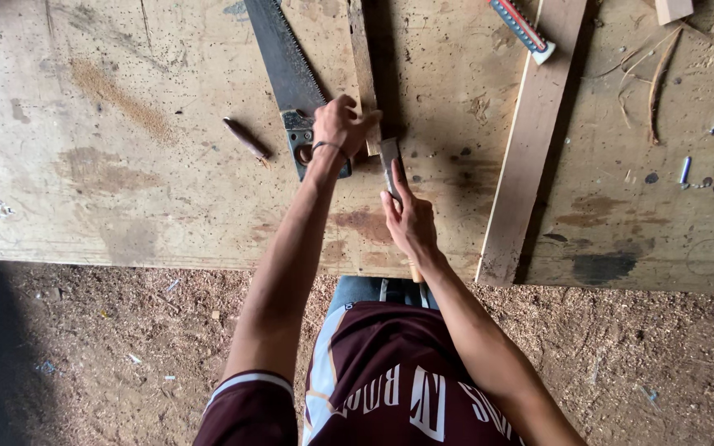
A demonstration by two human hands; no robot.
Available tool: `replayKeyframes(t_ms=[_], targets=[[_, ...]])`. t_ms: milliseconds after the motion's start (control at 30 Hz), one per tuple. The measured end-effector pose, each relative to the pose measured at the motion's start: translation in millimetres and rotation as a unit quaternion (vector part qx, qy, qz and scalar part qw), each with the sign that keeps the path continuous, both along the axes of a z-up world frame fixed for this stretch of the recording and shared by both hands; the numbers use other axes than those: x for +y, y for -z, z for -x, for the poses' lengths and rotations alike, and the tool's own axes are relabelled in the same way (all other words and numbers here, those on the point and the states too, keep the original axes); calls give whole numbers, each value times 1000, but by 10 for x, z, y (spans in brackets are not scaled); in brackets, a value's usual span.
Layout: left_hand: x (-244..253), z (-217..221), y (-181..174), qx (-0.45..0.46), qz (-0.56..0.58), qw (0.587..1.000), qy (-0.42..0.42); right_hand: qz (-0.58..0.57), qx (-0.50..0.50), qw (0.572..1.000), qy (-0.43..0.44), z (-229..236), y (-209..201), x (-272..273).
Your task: The person saws a wooden plank clamped to a workbench, then uses a chisel to carve and smooth the plank's edges. The person repeatedly checks the fit of the carved piece against another plank.
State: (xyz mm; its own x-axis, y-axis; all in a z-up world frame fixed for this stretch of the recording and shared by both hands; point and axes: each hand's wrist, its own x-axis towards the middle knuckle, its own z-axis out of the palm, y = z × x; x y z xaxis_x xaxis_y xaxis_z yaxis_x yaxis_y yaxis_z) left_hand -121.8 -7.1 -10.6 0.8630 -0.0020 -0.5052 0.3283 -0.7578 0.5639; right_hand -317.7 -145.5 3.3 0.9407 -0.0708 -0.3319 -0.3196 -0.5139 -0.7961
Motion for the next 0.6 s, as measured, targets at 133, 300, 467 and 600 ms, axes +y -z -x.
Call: replayKeyframes(t_ms=[133,300,467,600], targets=[[-142,-100,195,-118,-61,990,52,13,15,1000,-25,3,-100,-41],[-275,-213,87,-63,-40,997,-21,-35,61,997,-9,144,-82,26],[-355,-266,-42,-55,-63,996,29,-144,2,988,52,282,246,102],[-400,-332,-32,39,-75,996,19,-210,-7,976,61,298,256,108]])
